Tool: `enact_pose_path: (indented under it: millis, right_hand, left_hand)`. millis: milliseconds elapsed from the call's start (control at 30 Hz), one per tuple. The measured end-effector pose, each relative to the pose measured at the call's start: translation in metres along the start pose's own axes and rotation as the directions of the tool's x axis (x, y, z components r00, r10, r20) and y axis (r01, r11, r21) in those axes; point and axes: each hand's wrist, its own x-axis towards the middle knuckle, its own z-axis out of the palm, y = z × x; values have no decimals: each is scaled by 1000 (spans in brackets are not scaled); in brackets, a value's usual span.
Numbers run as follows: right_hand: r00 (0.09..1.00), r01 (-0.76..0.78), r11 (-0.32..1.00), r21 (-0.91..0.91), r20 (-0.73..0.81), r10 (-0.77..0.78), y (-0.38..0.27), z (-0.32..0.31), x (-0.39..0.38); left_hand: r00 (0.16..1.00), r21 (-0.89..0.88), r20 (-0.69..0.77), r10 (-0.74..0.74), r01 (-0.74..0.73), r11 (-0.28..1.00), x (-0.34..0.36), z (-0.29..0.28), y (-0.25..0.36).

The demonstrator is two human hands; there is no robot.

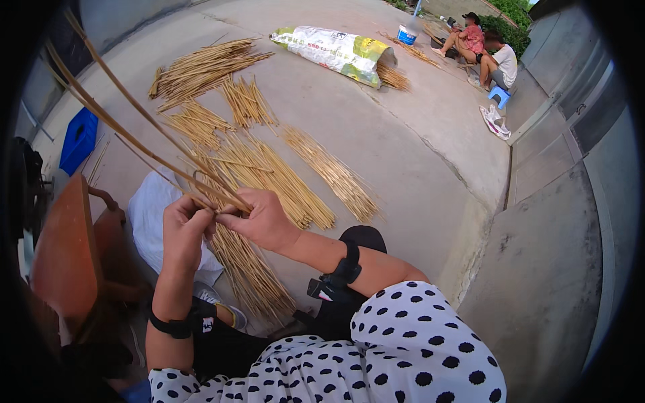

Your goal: The person is manually weaving or assembling long straw-like fibers into a bundle or craft object.

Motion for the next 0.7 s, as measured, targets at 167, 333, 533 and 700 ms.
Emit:
enact_pose_path:
  millis: [167, 333, 533, 700]
  right_hand:
    - [922, -384, 886, 261, 158, 353, 4, 11, -4]
    - [873, -486, 748, 451, 290, 392, -3, 13, -9]
    - [865, -499, 726, 473, 327, 381, -7, 11, -10]
    - [867, -497, 729, 471, 305, 394, -9, 15, -14]
  left_hand:
    - [977, -123, 212, 20, 6, 992, 3, -33, -18]
    - [960, -202, 280, 25, 34, 979, -11, -36, -14]
    - [951, -275, 300, 70, 16, 961, -11, -34, -9]
    - [954, -257, 295, 61, 18, 966, -13, -34, -6]
